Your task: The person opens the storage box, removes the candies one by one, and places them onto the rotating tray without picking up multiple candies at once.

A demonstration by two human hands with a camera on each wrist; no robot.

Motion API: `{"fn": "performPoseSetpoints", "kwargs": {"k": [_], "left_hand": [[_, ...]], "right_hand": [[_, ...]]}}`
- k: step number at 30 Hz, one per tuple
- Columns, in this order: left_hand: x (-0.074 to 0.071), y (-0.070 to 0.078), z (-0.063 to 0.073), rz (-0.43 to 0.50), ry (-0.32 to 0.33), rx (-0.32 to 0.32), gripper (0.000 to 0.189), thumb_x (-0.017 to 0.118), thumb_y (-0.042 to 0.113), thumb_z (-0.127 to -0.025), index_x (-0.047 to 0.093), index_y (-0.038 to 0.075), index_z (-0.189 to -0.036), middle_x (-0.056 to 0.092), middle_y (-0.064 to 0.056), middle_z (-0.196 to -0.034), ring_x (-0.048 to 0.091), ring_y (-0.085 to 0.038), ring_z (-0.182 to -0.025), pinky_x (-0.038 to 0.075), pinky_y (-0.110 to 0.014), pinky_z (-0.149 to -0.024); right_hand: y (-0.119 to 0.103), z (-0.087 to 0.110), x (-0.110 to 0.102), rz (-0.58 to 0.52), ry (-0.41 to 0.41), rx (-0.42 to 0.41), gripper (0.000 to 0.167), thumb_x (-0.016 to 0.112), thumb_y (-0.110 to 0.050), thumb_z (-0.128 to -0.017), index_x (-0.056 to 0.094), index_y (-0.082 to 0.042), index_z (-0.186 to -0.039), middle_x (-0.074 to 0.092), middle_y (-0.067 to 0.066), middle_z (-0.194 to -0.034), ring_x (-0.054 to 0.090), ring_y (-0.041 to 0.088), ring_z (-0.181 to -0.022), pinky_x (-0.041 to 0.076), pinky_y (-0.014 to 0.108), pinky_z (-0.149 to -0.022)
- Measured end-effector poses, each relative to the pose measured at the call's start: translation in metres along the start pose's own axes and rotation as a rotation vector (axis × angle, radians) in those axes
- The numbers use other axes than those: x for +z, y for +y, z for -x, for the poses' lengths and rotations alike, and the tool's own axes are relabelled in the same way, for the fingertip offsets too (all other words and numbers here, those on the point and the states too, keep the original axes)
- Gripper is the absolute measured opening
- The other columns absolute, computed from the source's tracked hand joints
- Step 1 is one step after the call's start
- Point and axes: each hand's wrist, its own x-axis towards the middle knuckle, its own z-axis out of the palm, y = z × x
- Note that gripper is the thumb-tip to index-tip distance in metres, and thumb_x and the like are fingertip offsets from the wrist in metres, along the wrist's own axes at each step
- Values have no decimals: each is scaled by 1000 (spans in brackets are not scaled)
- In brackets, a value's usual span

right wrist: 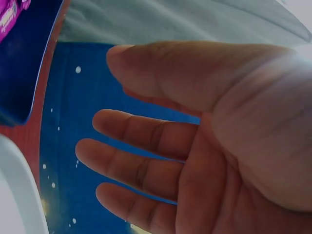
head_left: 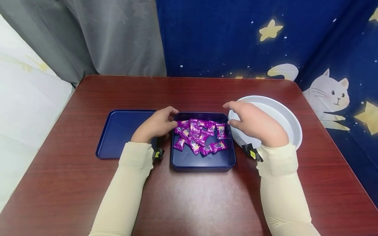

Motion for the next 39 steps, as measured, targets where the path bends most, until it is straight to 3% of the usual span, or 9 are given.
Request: {"fn": "performPoseSetpoints", "kwargs": {"k": [10,20,31,39], "left_hand": [[-1,0,0,-7,-1,3,45,59,14,-97,48,7,-140,58,-18,-127,65,-27,-90,56,-37,-71],[1,-1,-2,-17,10,23,45,59,13,-97,49,6,-140,60,-18,-125,65,-27,-92,55,-36,-69],[0,-1,-3,-28,13,14,45,59,14,-97,49,6,-139,58,-18,-128,64,-29,-99,57,-40,-74],[0,-1,-2,-22,15,18,44,60,14,-97,49,7,-139,57,-18,-131,60,-31,-111,55,-45,-83]], "right_hand": [[-21,-13,14,20,-50,-139,50,70,-9,-91,54,-5,-139,58,16,-134,54,33,-125,41,50,-105],[-33,-28,37,34,-110,-159,49,73,-14,-90,58,-6,-135,62,14,-126,61,27,-111,47,45,-100],[-32,-39,53,53,-212,-194,43,75,-18,-89,64,-11,-130,64,10,-119,59,25,-110,48,43,-98],[-30,-43,61,102,-233,-196,33,74,-17,-89,67,-15,-121,60,9,-110,56,23,-102,47,40,-95]]}}
